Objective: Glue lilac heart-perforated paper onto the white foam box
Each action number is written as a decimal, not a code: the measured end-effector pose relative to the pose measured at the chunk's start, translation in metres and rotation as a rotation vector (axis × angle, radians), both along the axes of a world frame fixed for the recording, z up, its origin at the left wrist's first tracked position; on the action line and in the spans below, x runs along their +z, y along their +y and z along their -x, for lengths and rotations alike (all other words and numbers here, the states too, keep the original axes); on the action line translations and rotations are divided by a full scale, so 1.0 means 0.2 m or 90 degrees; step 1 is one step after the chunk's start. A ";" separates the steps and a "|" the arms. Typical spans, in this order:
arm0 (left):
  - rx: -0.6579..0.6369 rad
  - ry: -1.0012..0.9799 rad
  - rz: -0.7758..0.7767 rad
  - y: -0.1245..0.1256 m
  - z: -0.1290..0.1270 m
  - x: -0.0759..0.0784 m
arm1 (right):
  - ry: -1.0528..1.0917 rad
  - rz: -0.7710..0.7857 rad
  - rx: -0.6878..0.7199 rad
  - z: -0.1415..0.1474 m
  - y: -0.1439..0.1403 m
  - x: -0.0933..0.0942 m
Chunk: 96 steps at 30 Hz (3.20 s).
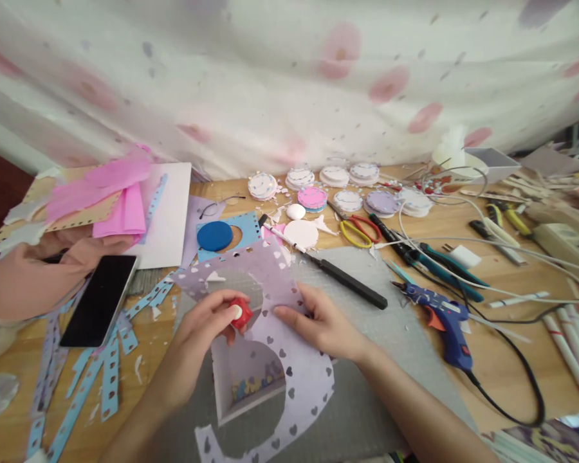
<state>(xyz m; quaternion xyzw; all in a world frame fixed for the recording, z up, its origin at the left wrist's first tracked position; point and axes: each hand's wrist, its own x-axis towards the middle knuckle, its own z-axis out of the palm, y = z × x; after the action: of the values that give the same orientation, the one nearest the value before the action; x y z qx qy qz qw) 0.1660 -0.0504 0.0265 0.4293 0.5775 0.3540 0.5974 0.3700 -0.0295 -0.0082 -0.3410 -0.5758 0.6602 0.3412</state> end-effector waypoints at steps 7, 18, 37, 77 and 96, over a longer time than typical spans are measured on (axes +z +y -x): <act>-0.019 -0.105 0.093 0.05 -0.01 0.04 | 0.049 0.055 0.006 0.00 0.01 0.00; -0.036 -0.133 0.174 0.05 0.00 0.04 | -0.004 -0.006 -0.013 -0.01 0.01 0.02; -0.019 -0.015 0.146 -0.01 -0.06 0.06 | -0.068 -0.115 -0.021 0.00 0.02 0.01; -0.215 0.113 0.119 0.03 -0.01 0.09 | -0.136 -0.212 0.044 -0.02 0.01 0.00; -0.342 0.244 -0.088 0.02 -0.01 0.08 | 0.030 0.002 0.054 -0.04 0.03 0.09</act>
<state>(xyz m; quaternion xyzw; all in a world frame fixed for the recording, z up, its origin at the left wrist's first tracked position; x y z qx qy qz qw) 0.1690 -0.0470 0.0425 0.6646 0.5201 0.1349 0.5192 0.3772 -0.0231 0.0091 -0.3011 -0.5804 0.6829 0.3259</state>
